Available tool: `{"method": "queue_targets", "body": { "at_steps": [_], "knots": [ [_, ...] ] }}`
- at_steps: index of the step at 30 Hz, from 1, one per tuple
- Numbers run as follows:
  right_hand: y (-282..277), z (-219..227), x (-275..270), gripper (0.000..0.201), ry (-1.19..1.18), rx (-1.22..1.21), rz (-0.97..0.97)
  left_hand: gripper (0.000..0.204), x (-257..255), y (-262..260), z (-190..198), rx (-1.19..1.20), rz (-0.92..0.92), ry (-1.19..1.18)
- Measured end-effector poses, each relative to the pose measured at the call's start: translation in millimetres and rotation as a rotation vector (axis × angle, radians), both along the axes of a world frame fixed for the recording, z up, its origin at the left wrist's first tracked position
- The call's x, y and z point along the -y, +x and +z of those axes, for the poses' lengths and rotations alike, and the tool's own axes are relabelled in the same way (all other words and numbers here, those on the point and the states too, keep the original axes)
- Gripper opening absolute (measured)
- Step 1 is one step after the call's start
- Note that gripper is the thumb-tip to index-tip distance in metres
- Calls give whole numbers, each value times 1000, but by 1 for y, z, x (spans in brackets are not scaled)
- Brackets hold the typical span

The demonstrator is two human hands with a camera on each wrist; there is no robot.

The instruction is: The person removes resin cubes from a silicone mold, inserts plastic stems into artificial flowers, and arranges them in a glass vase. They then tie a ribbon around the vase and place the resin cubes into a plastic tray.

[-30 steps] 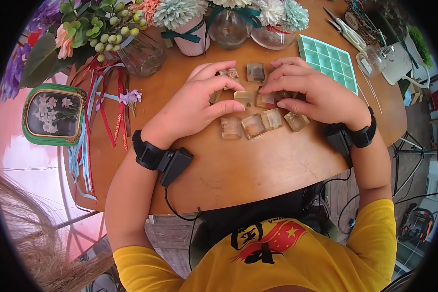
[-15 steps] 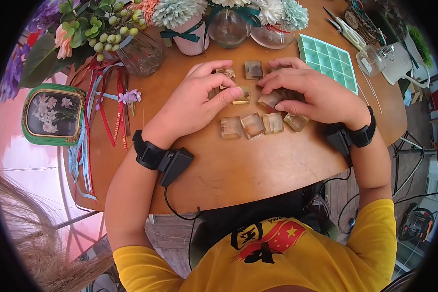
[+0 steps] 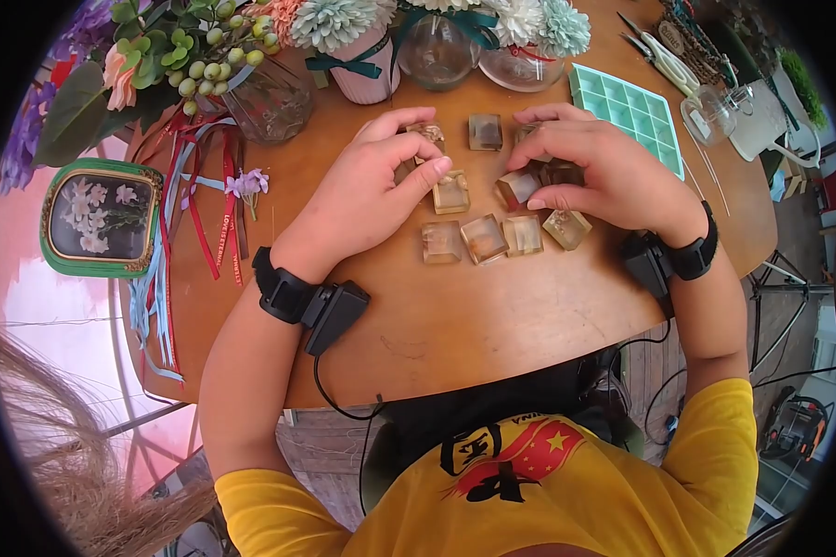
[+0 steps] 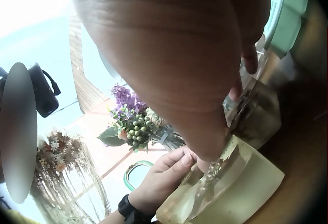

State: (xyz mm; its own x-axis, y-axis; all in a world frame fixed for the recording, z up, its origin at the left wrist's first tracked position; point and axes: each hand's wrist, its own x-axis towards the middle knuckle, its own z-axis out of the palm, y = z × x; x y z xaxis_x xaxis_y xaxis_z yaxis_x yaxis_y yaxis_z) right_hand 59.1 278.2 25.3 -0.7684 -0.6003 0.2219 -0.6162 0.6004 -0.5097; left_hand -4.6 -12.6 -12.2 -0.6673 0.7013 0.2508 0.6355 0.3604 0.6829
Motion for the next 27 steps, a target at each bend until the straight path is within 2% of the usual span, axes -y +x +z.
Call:
{"method": "queue_targets", "body": {
  "at_steps": [4,11,16,19,27],
  "knots": [
    [0,3,2,37,-20,-14,19,22,1,-2,-2,-72,-25,23],
    [-4,3,2,35,-29,-101,69,21,0,0,2,33,-34,26],
    [-1,6,2,29,-27,-30,43,20,2,1,6,114,-69,-26],
    [-1,6,2,25,-36,-12,32,28,4,-1,5,71,-118,-4],
    [-2,4,2,21,-76,-56,26,70,8,-2,11,125,-192,-21]
  ]
}}
